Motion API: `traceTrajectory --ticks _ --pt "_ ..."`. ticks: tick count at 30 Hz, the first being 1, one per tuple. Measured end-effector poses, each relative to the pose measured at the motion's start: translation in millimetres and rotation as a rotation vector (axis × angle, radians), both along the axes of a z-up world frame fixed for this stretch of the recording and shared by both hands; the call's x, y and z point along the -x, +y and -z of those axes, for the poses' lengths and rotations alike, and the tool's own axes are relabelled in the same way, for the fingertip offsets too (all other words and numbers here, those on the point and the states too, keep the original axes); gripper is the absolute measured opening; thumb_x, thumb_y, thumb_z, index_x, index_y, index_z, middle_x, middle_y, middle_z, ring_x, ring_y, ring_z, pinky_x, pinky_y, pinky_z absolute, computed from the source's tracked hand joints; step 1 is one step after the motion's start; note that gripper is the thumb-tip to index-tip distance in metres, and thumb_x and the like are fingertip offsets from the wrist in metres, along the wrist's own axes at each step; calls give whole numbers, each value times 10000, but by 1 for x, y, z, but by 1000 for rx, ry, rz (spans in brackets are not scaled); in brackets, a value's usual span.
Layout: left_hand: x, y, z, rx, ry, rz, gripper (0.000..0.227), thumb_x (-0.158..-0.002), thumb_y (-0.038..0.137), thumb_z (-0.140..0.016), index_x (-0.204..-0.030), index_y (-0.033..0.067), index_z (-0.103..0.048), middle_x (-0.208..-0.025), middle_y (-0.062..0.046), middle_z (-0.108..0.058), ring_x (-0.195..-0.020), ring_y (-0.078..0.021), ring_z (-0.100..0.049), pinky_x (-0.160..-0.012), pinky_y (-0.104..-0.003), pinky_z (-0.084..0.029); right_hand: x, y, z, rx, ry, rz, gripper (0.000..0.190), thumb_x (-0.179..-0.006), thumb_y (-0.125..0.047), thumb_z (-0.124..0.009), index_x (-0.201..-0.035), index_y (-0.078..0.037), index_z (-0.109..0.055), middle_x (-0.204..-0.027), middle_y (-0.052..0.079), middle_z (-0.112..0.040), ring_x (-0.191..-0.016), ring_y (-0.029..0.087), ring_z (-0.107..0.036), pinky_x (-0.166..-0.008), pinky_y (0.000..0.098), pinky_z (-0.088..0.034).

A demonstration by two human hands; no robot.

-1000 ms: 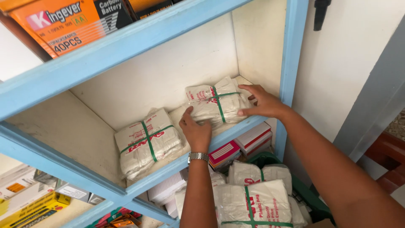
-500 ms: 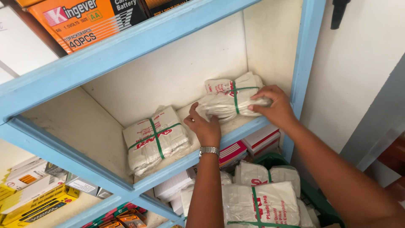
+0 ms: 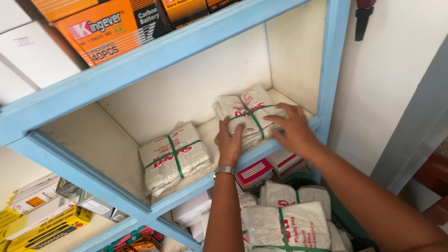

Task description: The person lifts bundles of plastic bags from a green basket and stacks them one at a time into the cubbies of a blue shelf, arranging each bundle on the shelf compartments. At the end they handle a yellow packaged item in the basket.

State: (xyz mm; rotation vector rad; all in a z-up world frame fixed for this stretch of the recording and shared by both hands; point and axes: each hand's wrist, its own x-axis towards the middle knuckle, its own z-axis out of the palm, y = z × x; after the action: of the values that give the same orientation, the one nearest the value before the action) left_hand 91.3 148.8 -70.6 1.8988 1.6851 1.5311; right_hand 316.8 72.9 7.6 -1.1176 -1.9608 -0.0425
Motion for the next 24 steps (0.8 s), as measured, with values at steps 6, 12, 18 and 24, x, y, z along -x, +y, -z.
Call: traceTrajectory --ticks 6,12,18,24 --pt "-19 -52 -64 98 -371 487 1030 -717 85 -797 -1550 144 -194 -1579 -200 -336 -1277 -349 -509 -991 -431 -535 -51 39 30 101 -34 148 408 -831 -136 -756 -1232 -203 -735 -1402 138 -554 -1233 406 -452 -1063 492 -403" --pt "-38 -48 -48 105 -10 150 413 -928 137 -694 -1328 66 -618 -1202 -191 -693 -977 -294 -750 -842 -390 -601 -37 19 32 -98 -28 159 381 -866 -107 -736 -1246 -138 -737 -1350 168 -572 -1152 373 -532 -997 482 -449" --pt "-39 -61 -63 8 95 172 477 -918 25 -603 -1394 14 -576 -1081 -264 -703 -969 -400 -690 -872 -467 -541 14 -2 22 -128 43 -48 239 -901 -104 -716 -1138 -126 -737 -1144 114 -639 -1018 315 -596 -929 460 -487" --pt "-34 -65 -54 -314 -169 -24 619 -831 -113 -475 -1406 76 -603 -1396 -232 -595 -1298 -377 -593 -1077 -420 -492 80 -9 9 27 412 -378 477 -921 59 -544 -1372 -96 -558 -1119 132 -644 -992 236 -667 -818 355 -558"
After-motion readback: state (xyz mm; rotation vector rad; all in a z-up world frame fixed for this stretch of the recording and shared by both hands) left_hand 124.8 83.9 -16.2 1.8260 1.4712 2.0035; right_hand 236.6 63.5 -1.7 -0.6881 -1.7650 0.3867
